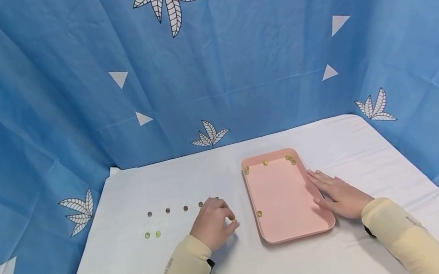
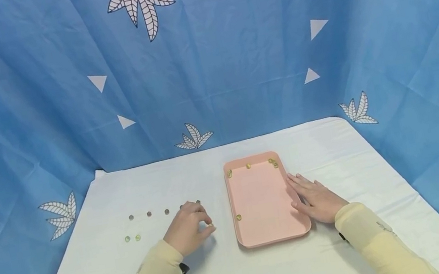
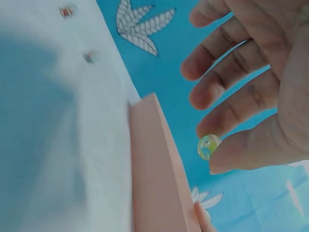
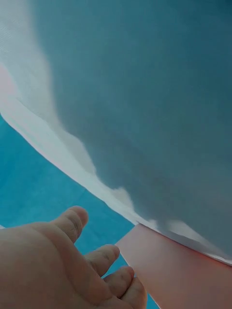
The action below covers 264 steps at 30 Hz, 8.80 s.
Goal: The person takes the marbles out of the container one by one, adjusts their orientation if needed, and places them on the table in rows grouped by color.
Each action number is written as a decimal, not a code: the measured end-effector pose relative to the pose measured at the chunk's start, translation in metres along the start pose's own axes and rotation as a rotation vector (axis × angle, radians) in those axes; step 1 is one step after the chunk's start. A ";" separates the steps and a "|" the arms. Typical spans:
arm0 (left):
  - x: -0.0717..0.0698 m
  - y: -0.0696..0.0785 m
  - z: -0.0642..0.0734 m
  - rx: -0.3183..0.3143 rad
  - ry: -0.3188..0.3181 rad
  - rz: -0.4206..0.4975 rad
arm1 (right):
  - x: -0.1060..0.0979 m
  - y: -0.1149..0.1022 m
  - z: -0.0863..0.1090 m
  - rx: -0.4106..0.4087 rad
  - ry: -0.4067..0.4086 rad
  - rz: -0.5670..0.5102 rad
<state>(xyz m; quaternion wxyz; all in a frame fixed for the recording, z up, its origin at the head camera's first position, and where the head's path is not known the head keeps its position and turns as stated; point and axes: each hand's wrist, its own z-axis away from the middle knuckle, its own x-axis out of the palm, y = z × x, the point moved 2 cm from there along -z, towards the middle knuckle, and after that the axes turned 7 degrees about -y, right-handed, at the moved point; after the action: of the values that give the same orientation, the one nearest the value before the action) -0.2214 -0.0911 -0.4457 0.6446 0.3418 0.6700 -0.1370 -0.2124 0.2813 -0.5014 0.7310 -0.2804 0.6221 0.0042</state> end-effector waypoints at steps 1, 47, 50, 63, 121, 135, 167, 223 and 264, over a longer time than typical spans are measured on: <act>-0.001 -0.003 0.002 -0.011 0.001 0.001 | 0.000 0.000 0.000 0.000 0.001 0.001; -0.012 -0.139 0.087 -0.377 0.077 -0.051 | 0.001 -0.001 -0.002 -0.006 -0.005 -0.022; -0.012 -0.145 0.091 -0.379 0.097 -0.054 | 0.001 -0.001 -0.002 0.004 -0.012 -0.022; -0.001 -0.160 0.097 -0.378 0.073 -0.050 | 0.001 -0.003 -0.002 0.011 -0.015 -0.028; -0.051 -0.134 0.079 -0.332 0.140 0.062 | 0.001 -0.006 -0.001 0.023 -0.021 -0.021; -0.043 -0.079 0.035 -0.227 0.188 0.167 | 0.001 -0.006 -0.002 0.010 -0.017 -0.008; 0.028 0.020 -0.054 -0.103 -0.007 0.074 | 0.001 -0.006 -0.004 -0.004 0.006 0.013; 0.064 0.041 -0.074 -0.344 -0.169 -0.216 | 0.003 -0.002 -0.002 0.007 -0.001 -0.008; 0.041 0.044 -0.060 -0.252 0.033 0.085 | 0.002 -0.002 0.002 -0.004 0.000 -0.022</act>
<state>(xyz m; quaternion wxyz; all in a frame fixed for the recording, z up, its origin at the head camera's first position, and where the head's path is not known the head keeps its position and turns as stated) -0.2369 -0.0106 -0.4661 0.6764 0.2882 0.6775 -0.0185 -0.2090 0.2796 -0.5022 0.7306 -0.2884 0.6189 -0.0025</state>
